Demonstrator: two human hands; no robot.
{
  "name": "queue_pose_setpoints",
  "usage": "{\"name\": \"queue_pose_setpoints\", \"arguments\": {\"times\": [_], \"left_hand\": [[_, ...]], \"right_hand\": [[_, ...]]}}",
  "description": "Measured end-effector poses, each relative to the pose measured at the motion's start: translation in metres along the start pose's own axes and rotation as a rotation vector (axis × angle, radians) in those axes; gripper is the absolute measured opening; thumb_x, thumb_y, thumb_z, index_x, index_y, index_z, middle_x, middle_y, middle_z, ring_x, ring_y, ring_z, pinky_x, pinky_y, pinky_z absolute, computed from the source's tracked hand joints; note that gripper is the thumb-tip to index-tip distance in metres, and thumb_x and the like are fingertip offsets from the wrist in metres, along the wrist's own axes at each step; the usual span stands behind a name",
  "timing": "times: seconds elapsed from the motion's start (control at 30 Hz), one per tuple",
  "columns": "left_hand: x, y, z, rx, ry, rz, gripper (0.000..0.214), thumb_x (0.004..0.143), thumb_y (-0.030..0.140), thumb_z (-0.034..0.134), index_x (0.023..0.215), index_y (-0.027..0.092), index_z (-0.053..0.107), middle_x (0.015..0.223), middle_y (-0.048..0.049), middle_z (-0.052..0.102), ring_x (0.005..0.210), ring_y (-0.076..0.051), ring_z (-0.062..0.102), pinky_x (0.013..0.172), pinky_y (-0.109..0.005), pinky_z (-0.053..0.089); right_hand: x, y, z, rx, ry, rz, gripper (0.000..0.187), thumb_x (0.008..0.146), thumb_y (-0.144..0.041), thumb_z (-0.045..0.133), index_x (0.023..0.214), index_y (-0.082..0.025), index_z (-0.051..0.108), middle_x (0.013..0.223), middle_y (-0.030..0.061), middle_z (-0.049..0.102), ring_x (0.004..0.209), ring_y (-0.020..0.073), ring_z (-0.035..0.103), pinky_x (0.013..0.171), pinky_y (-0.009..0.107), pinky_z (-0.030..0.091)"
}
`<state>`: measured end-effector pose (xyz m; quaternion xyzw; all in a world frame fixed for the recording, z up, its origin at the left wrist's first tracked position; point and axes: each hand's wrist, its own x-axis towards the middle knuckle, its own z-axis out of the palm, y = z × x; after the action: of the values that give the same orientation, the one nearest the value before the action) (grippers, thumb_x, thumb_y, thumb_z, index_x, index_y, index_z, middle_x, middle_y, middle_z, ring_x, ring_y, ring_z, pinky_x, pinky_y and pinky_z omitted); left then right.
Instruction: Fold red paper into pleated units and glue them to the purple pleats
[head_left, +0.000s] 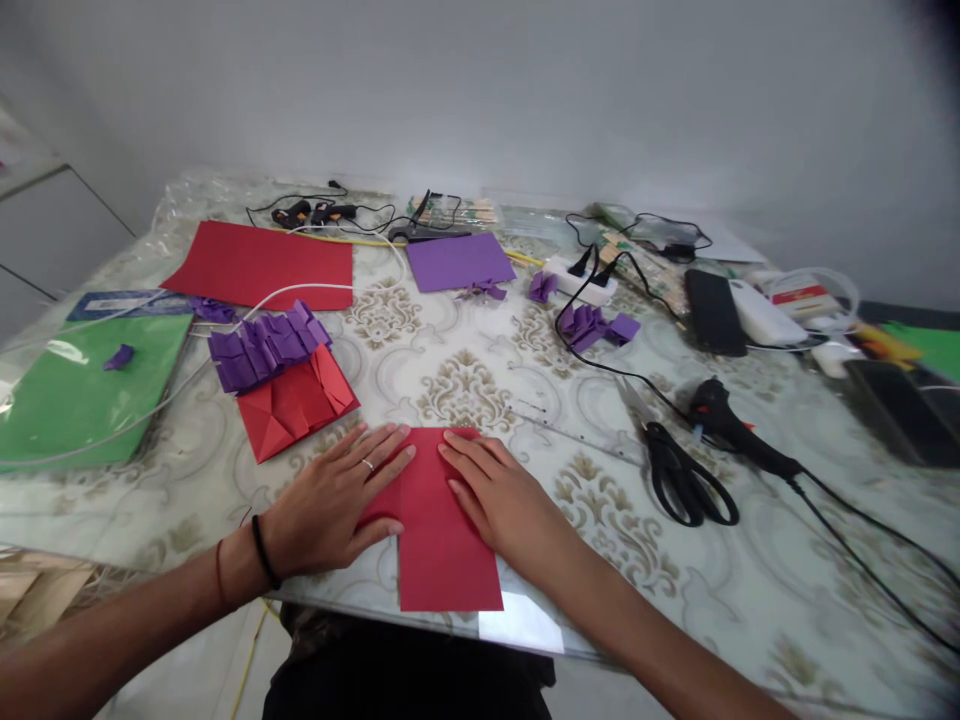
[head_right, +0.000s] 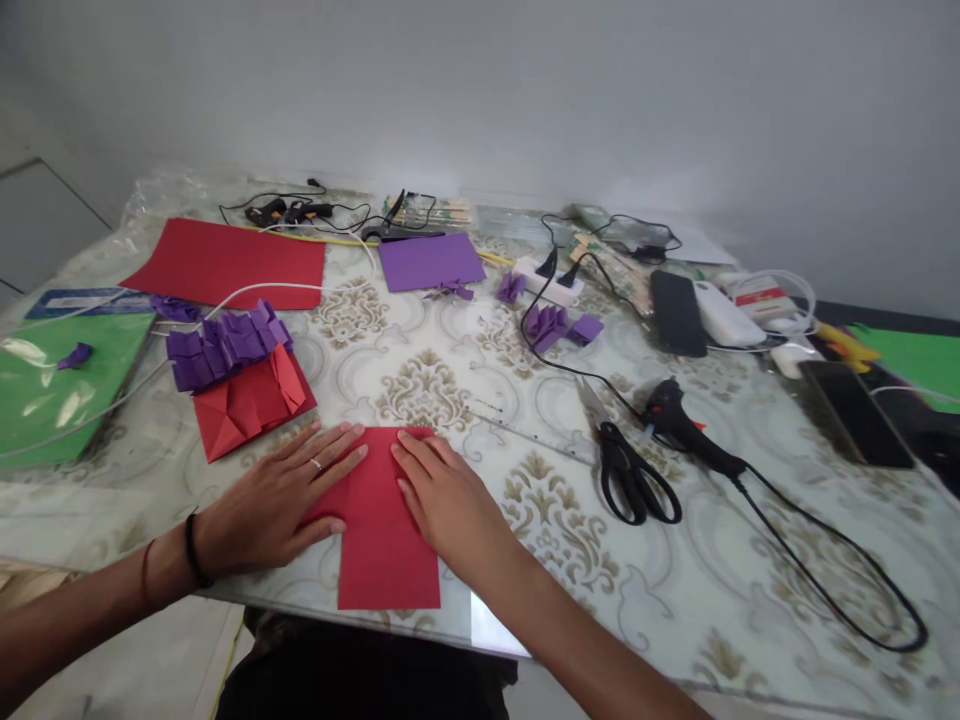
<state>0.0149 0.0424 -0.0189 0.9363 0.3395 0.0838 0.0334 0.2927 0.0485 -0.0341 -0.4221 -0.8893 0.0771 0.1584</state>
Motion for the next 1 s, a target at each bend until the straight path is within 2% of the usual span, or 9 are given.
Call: {"name": "queue_pose_setpoints", "arguments": {"times": [0.13, 0.23, 0.3, 0.37, 0.43, 0.53, 0.67, 0.83, 1.0], "left_hand": [[-0.009, -0.007, -0.008, -0.029, -0.027, -0.03, 0.066, 0.109, 0.043, 0.05, 0.166, 0.016, 0.034, 0.17, -0.014, 0.043, 0.159, -0.03, 0.039, 0.133, -0.052, 0.026], [-0.003, -0.006, -0.015, -0.045, 0.024, -0.052, 0.048, 0.109, 0.03, 0.048, 0.156, 0.018, 0.05, 0.163, -0.0121, 0.054, 0.159, -0.03, 0.039, 0.132, -0.053, 0.03], [0.009, 0.0, -0.016, -0.034, 0.077, -0.081, 0.039, 0.108, 0.025, 0.048, 0.144, 0.015, 0.059, 0.162, -0.0156, 0.054, 0.16, -0.032, 0.038, 0.131, -0.054, 0.032], [0.024, 0.009, -0.012, -0.036, 0.083, -0.064, 0.044, 0.107, 0.027, 0.048, 0.148, 0.012, 0.055, 0.166, -0.0178, 0.049, 0.161, -0.032, 0.034, 0.131, -0.054, 0.032], [0.037, 0.017, -0.004, -0.055, 0.036, -0.034, 0.057, 0.107, 0.031, 0.049, 0.16, 0.01, 0.041, 0.171, -0.0188, 0.04, 0.163, -0.032, 0.029, 0.133, -0.052, 0.029], [0.045, 0.02, 0.009, -0.055, -0.016, -0.004, 0.067, 0.108, 0.036, 0.048, 0.164, 0.003, 0.031, 0.173, -0.0225, 0.034, 0.164, -0.033, 0.027, 0.133, -0.05, 0.026], [0.035, 0.011, 0.014, -0.025, -0.019, 0.012, 0.066, 0.11, 0.038, 0.044, 0.165, 0.003, 0.03, 0.174, -0.0233, 0.03, 0.165, -0.034, 0.024, 0.133, -0.049, 0.025], [0.014, -0.004, 0.005, 0.004, -0.011, 0.002, 0.064, 0.109, 0.034, 0.045, 0.165, 0.005, 0.032, 0.173, -0.0225, 0.034, 0.164, -0.034, 0.028, 0.133, -0.052, 0.022], [0.001, -0.011, -0.004, 0.031, -0.02, -0.005, 0.065, 0.109, 0.026, 0.043, 0.169, 0.011, 0.024, 0.174, -0.0173, 0.034, 0.163, -0.031, 0.03, 0.134, -0.054, 0.019]], "right_hand": [[0.004, -0.002, -0.004, 0.014, 0.0, -0.009, 0.042, 0.11, -0.021, 0.042, 0.141, -0.01, 0.068, 0.145, 0.0166, 0.069, 0.133, 0.0327, 0.061, 0.113, 0.057, 0.056], [0.007, -0.006, -0.006, 0.001, 0.014, -0.007, 0.04, 0.109, -0.021, 0.043, 0.138, -0.011, 0.069, 0.141, 0.018, 0.07, 0.131, 0.0336, 0.062, 0.111, 0.058, 0.057], [0.009, -0.01, -0.006, -0.006, 0.02, 0.013, 0.038, 0.108, -0.022, 0.046, 0.136, -0.011, 0.069, 0.138, 0.0191, 0.07, 0.128, 0.0347, 0.063, 0.108, 0.057, 0.058], [0.009, -0.013, -0.006, 0.003, 0.018, 0.039, 0.036, 0.107, -0.022, 0.05, 0.135, -0.011, 0.069, 0.137, 0.0194, 0.069, 0.127, 0.0354, 0.062, 0.107, 0.056, 0.059], [0.008, -0.017, -0.005, 0.015, 0.016, 0.064, 0.036, 0.105, -0.021, 0.052, 0.136, -0.012, 0.067, 0.138, 0.0197, 0.067, 0.128, 0.0359, 0.06, 0.107, 0.057, 0.058], [0.002, -0.02, -0.001, 0.013, 0.01, 0.098, 0.04, 0.104, -0.023, 0.055, 0.141, -0.01, 0.063, 0.146, 0.0209, 0.063, 0.131, 0.0375, 0.057, 0.107, 0.058, 0.056], [-0.008, -0.02, 0.001, -0.015, -0.015, 0.13, 0.05, 0.107, -0.033, 0.055, 0.152, -0.011, 0.055, 0.159, 0.0189, 0.056, 0.138, 0.0389, 0.052, 0.108, 0.059, 0.054], [-0.011, -0.018, -0.004, 0.016, -0.048, 0.149, 0.054, 0.104, -0.035, 0.058, 0.153, -0.013, 0.055, 0.162, 0.017, 0.054, 0.139, 0.0384, 0.051, 0.108, 0.06, 0.053], [-0.01, -0.018, -0.007, 0.042, -0.057, 0.15, 0.055, 0.102, -0.034, 0.06, 0.152, -0.013, 0.056, 0.163, 0.016, 0.053, 0.14, 0.0384, 0.05, 0.109, 0.061, 0.053]]}}
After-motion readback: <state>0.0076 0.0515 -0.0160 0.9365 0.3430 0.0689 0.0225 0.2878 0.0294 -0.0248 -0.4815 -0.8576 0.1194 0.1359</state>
